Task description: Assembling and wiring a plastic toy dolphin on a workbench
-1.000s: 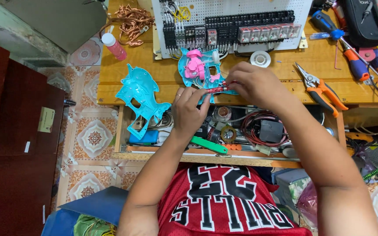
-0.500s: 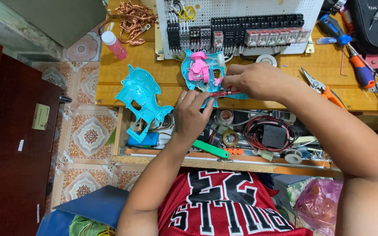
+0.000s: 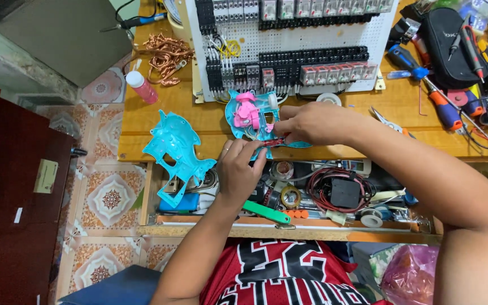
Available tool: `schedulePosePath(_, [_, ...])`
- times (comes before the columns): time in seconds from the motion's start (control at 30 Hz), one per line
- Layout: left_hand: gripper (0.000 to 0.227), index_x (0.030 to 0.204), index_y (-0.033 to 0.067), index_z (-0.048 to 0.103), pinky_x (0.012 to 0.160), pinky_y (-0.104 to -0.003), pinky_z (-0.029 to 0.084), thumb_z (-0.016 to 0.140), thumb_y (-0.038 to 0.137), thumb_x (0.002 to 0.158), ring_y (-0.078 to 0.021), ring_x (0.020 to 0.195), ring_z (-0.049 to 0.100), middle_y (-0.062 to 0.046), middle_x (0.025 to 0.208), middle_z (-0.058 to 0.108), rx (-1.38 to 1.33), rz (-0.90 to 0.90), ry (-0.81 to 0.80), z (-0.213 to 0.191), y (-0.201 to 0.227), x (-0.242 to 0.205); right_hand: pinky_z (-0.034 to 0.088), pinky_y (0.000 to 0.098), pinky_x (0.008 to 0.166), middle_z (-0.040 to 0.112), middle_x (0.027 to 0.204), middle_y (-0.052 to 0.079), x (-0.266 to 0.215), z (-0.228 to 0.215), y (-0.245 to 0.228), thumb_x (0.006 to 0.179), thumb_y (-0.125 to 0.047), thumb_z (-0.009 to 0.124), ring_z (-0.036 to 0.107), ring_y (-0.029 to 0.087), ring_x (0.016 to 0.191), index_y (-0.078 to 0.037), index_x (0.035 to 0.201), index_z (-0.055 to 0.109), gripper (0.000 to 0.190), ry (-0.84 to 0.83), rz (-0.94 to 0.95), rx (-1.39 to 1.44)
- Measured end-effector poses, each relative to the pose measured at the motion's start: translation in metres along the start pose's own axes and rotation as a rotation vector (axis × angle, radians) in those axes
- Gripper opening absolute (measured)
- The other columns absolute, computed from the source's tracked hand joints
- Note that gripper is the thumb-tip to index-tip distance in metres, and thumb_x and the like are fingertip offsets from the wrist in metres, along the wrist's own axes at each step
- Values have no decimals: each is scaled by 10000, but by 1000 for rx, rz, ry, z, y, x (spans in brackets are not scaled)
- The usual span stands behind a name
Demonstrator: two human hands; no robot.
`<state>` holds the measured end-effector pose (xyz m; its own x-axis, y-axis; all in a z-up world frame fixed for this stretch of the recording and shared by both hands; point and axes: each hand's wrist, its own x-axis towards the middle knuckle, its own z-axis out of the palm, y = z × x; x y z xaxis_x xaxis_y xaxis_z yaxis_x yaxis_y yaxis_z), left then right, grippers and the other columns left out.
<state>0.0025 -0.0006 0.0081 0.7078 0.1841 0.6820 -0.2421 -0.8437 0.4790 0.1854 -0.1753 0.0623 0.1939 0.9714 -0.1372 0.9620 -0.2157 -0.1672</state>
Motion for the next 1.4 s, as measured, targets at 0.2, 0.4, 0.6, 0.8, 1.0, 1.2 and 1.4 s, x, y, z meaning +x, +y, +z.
schedulePosePath(0.2, [81,915,112,736,668,-322,532,787,116,852,-235,737,614,-15,757,552,-8,-22,-11,2,-2,-1,618,521,679,536,1092,-28,2,0,2,989,-386,568,721,404,769,-394,1155,581,166,13,-76,-68])
schedulePosePath(0.4, [65,933,118,749,677,-342,536,772,124,872,-241,746,609,-5,769,545,-16,-40,-29,2,-1,-2,578,499,592,585,1049,-20,-10,-22,-13,999,-291,621,707,395,719,-228,1058,584,94,139,-100,-50])
schedulePosePath(0.6, [73,926,122,735,678,-360,541,788,154,886,-260,741,616,-3,751,540,-26,-24,-13,4,-4,-3,553,439,679,570,734,37,-36,-20,-5,939,-221,738,677,342,732,-164,1028,654,135,382,165,219])
schedulePosePath(0.8, [154,1029,79,765,682,-417,480,837,131,904,-283,795,582,-77,872,636,17,-26,-52,6,-4,-8,465,429,631,697,828,62,-79,-23,13,928,-290,747,641,286,692,-153,1032,638,204,107,541,155])
schedulePosePath(1.0, [81,915,111,736,656,-350,536,804,142,883,-254,726,605,-4,732,520,-39,-13,11,4,-2,-3,575,463,703,667,874,43,-89,15,15,909,-275,794,723,327,783,-177,1043,696,192,336,466,-55])
schedulePosePath(1.2, [86,920,120,741,670,-352,545,806,159,880,-246,744,625,4,736,543,-52,-16,10,5,-5,-5,591,417,708,615,971,-21,-88,23,-1,983,-373,764,724,278,848,-246,1061,685,169,422,499,-186])
schedulePosePath(1.4, [85,940,134,737,678,-347,536,794,181,897,-246,759,624,-3,756,544,-31,-17,-2,6,-7,-8,571,418,702,655,910,35,-66,12,-40,965,-221,732,713,293,836,-174,1008,666,91,540,234,10])
